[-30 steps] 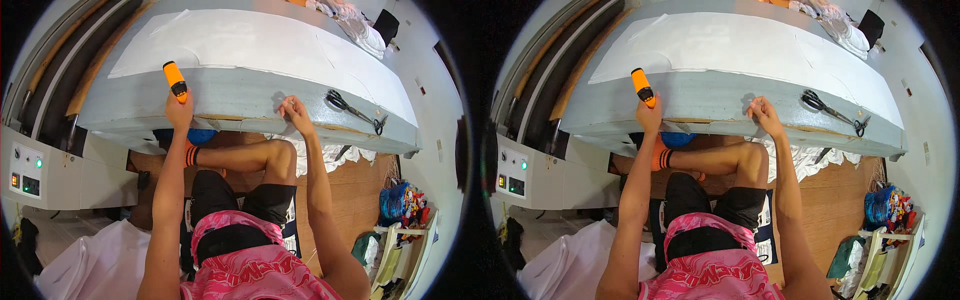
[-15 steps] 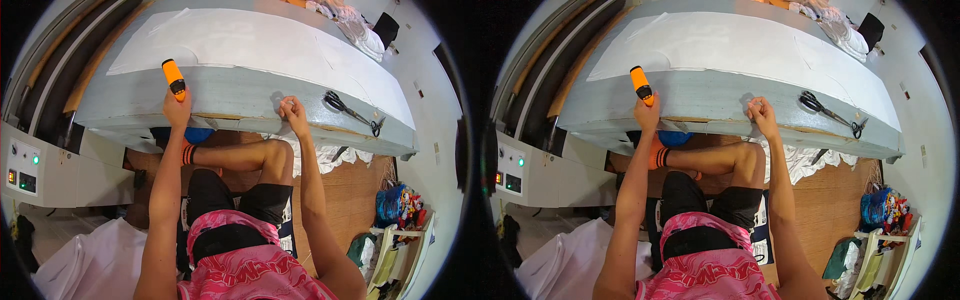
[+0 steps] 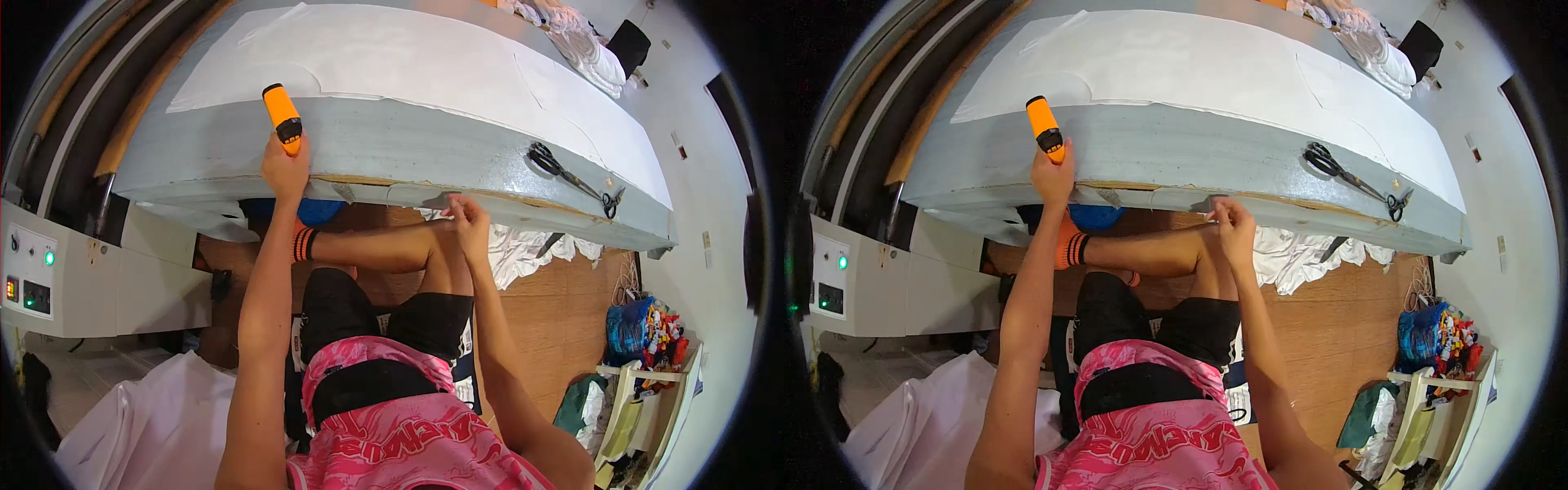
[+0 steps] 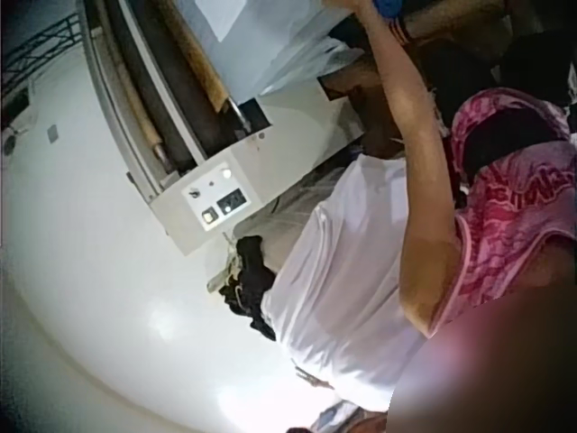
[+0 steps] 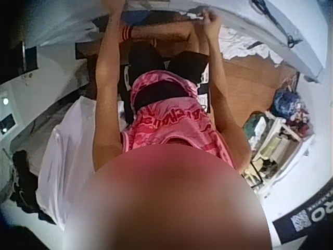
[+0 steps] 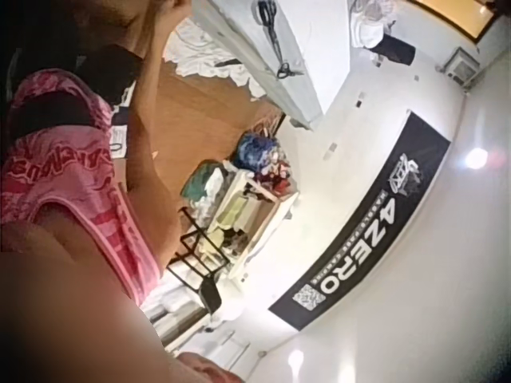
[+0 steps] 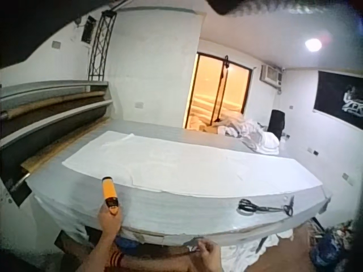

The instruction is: Operating a large format heat press printing machine, including checking surface temperature with an infrared thermometer and handling the fabric.

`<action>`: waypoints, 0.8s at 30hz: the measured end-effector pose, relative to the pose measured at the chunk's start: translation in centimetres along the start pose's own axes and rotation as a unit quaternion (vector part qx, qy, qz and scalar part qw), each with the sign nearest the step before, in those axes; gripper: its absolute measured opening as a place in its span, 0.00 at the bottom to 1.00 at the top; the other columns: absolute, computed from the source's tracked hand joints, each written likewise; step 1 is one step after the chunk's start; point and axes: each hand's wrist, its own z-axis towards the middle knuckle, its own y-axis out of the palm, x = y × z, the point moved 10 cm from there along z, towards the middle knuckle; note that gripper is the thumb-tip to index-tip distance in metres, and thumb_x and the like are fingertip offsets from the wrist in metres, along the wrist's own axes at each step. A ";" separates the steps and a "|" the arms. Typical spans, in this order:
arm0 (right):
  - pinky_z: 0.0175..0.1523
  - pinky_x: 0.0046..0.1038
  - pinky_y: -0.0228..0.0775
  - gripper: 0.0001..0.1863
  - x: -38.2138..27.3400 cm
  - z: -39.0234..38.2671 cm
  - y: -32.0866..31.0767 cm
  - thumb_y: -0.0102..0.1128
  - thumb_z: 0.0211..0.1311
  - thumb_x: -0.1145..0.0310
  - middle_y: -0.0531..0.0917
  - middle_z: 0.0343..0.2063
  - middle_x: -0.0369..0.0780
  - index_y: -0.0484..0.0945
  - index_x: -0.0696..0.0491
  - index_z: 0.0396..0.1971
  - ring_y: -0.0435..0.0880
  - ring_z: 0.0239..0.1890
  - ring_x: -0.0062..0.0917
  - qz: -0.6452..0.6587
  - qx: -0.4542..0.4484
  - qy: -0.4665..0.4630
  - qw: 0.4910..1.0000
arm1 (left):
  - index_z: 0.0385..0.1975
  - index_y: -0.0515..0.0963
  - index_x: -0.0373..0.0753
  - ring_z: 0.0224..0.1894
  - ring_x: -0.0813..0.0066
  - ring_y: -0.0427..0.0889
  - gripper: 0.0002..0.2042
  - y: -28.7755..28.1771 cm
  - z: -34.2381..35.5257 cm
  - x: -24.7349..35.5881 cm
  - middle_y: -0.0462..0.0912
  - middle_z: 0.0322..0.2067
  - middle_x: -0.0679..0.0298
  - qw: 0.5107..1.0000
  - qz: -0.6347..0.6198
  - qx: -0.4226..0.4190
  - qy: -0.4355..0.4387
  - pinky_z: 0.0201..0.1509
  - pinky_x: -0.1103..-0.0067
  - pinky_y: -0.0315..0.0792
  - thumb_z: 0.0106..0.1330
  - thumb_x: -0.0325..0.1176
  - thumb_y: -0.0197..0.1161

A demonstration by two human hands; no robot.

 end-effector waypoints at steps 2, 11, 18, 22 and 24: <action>0.39 0.19 0.71 0.11 2.0 0.1 0.4 0.57 0.72 0.70 0.86 0.28 0.38 0.82 0.59 0.47 0.81 0.31 0.16 0.054 0.002 0.030 0.998 | 0.33 0.79 0.36 0.27 0.56 0.83 0.14 0.3 -0.2 0.2 0.82 0.25 0.54 1.000 -0.007 -0.002 -0.004 0.32 0.66 0.74 0.62 0.41 0.70; 0.45 0.22 0.73 0.12 2.9 -0.3 2.8 0.60 0.70 0.71 0.87 0.30 0.37 0.83 0.62 0.47 0.82 0.36 0.18 -0.017 -0.020 0.045 0.999 | 0.32 0.78 0.36 0.27 0.55 0.83 0.14 0.3 -0.4 0.2 0.82 0.25 0.54 1.000 -0.006 -0.008 -0.011 0.32 0.66 0.74 0.62 0.41 0.70; 0.48 0.24 0.74 0.08 0.1 -1.7 4.3 0.63 0.66 0.74 0.87 0.35 0.41 0.86 0.61 0.40 0.83 0.38 0.22 -0.049 0.010 -0.077 0.996 | 0.32 0.78 0.36 0.27 0.54 0.83 0.14 0.3 -0.1 -0.2 0.82 0.25 0.54 1.000 0.001 0.005 -0.004 0.32 0.65 0.74 0.62 0.41 0.70; 0.47 0.23 0.75 0.07 -4.0 -3.6 3.4 0.63 0.65 0.76 0.86 0.41 0.44 0.86 0.61 0.39 0.84 0.37 0.25 -0.105 0.090 -0.234 0.962 | 0.32 0.78 0.36 0.27 0.54 0.83 0.14 0.8 -0.3 0.1 0.82 0.25 0.54 1.000 -0.007 0.010 0.006 0.32 0.65 0.73 0.62 0.41 0.70; 0.46 0.23 0.75 0.07 -6.3 -4.3 2.8 0.62 0.66 0.77 0.85 0.44 0.44 0.85 0.61 0.40 0.83 0.36 0.25 -0.126 0.130 -0.240 0.954 | 0.32 0.78 0.36 0.27 0.54 0.83 0.14 0.1 -0.2 -0.2 0.82 0.25 0.54 1.000 0.001 0.010 0.009 0.32 0.65 0.73 0.62 0.41 0.70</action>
